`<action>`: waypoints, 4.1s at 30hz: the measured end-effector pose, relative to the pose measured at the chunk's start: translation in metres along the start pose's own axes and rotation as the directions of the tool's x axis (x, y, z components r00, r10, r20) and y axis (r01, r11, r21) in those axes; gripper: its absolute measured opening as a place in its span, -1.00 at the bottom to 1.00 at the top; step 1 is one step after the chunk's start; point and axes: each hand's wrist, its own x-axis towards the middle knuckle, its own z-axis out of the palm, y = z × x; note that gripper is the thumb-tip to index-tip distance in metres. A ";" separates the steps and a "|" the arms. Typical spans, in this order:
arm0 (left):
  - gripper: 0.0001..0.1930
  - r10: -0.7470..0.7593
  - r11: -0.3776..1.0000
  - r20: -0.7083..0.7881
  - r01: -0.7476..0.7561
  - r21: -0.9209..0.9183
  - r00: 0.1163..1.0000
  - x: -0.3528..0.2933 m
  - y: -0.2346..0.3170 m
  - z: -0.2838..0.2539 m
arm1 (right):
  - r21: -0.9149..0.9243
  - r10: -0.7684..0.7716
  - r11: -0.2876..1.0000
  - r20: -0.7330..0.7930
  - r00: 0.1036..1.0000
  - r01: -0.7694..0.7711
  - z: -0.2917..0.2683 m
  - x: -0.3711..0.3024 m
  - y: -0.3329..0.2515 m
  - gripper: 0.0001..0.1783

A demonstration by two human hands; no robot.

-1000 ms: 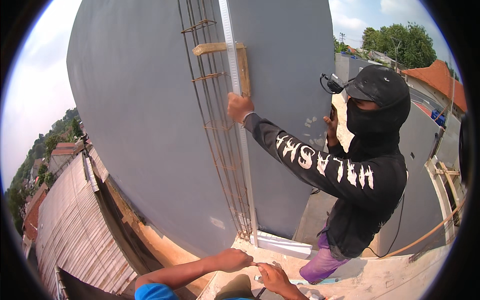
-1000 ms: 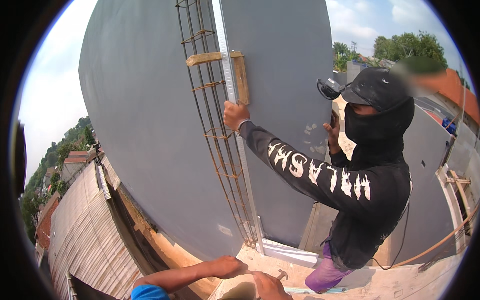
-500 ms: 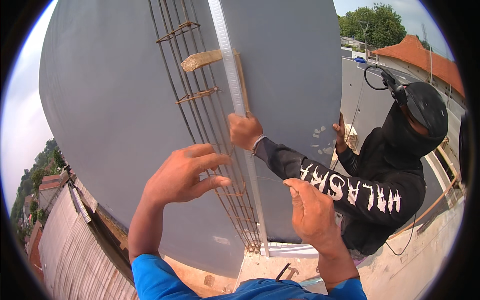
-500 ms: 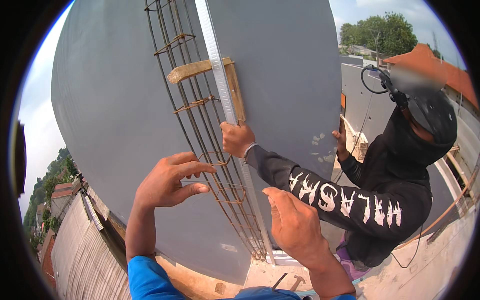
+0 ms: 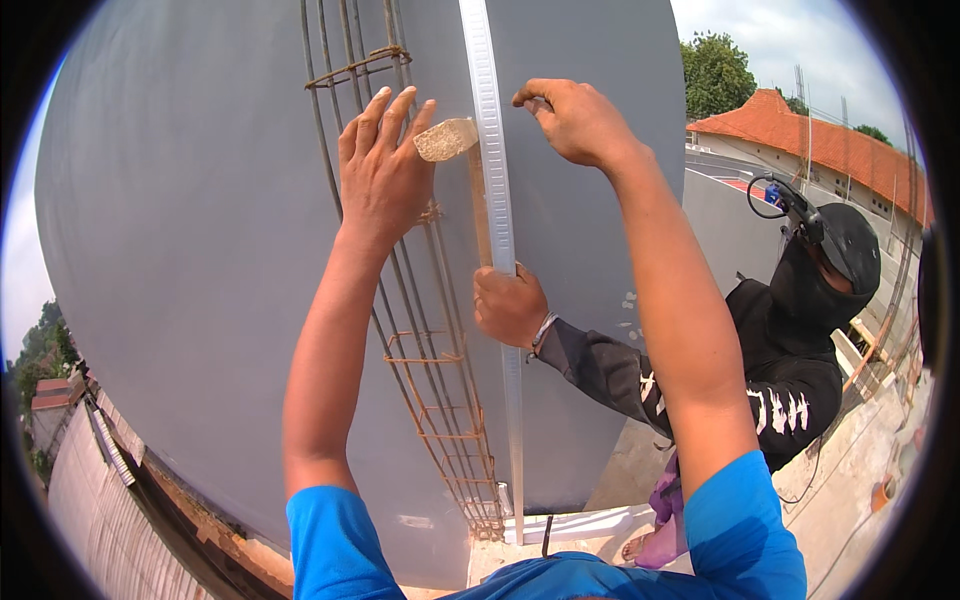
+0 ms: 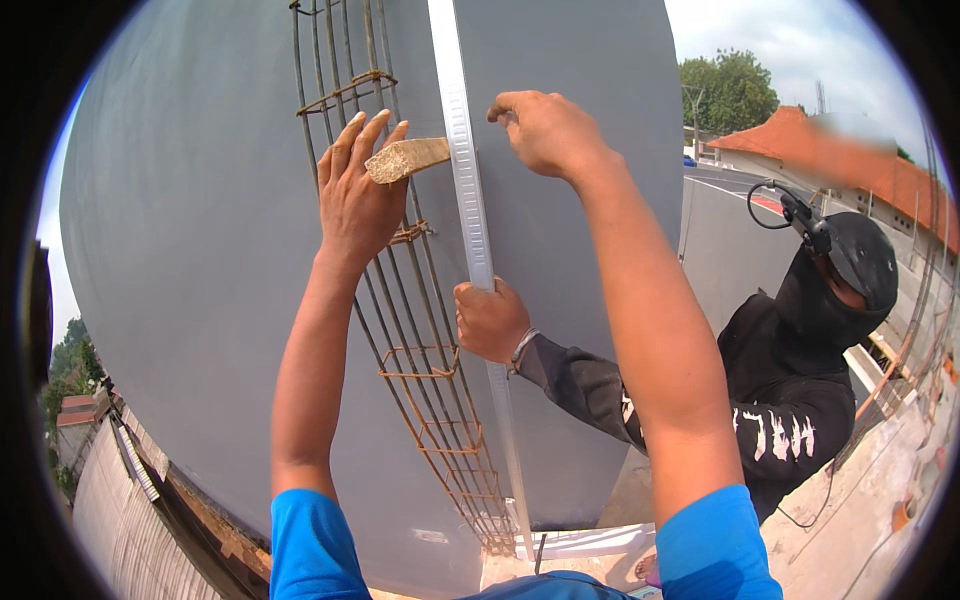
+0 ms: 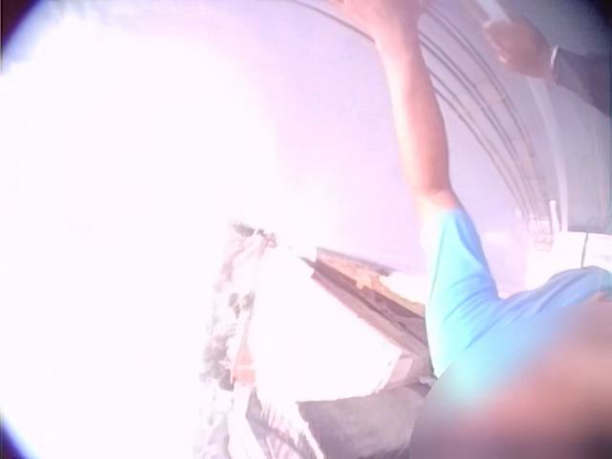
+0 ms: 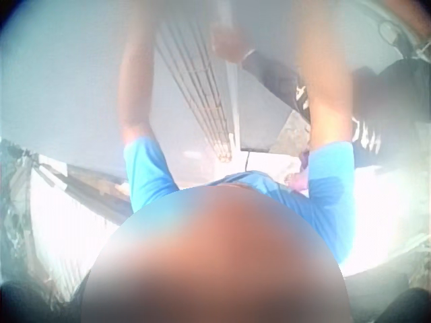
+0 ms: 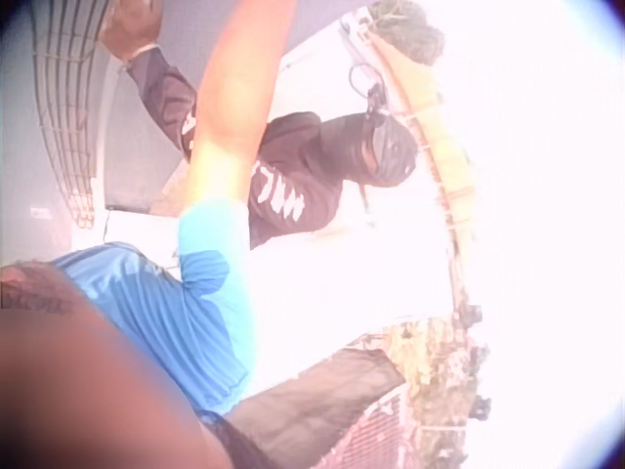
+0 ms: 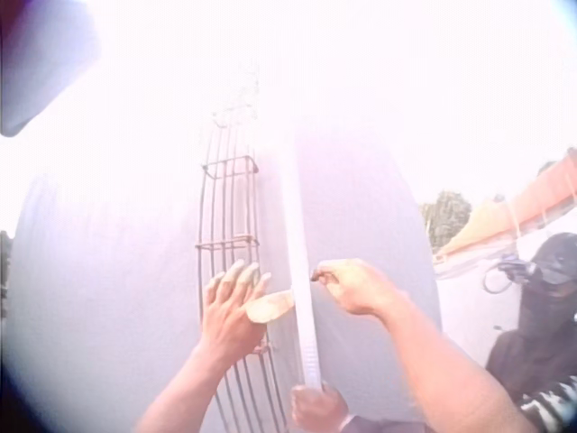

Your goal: The person positions a white plastic conduit against a gray wall and secures it using wooden blocks and nails. They use a hammer to drive nails into the blocks and a spirit level to check alignment.

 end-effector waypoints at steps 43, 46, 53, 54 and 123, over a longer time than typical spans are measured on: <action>-0.64 -0.084 0.335 0.836 0.805 -0.489 0.542 -0.007 0.014 -0.057 | 0.413 0.256 0.895 -0.170 0.952 -0.167 0.077 -0.062 -0.069 -0.65; -0.63 -0.119 0.377 0.743 0.722 -0.581 0.659 -0.016 0.021 -0.048 | 0.499 0.299 0.848 -0.179 0.937 -0.176 0.075 -0.068 -0.077 -0.63; -0.76 -0.180 0.560 0.487 0.496 -0.663 0.854 -0.043 0.029 -0.025 | 0.417 0.325 0.875 -0.129 0.937 -0.247 0.085 -0.068 -0.091 -0.65; -0.79 -0.178 0.570 0.465 0.476 -0.670 0.867 -0.045 0.030 -0.025 | 0.374 0.337 0.884 -0.091 0.937 -0.281 0.081 -0.068 -0.095 -0.65; -0.63 0.199 0.275 0.955 0.923 -0.268 0.218 0.146 -0.078 0.099 | 0.961 0.399 0.266 -0.037 0.916 -0.077 0.138 -0.064 -0.073 -0.38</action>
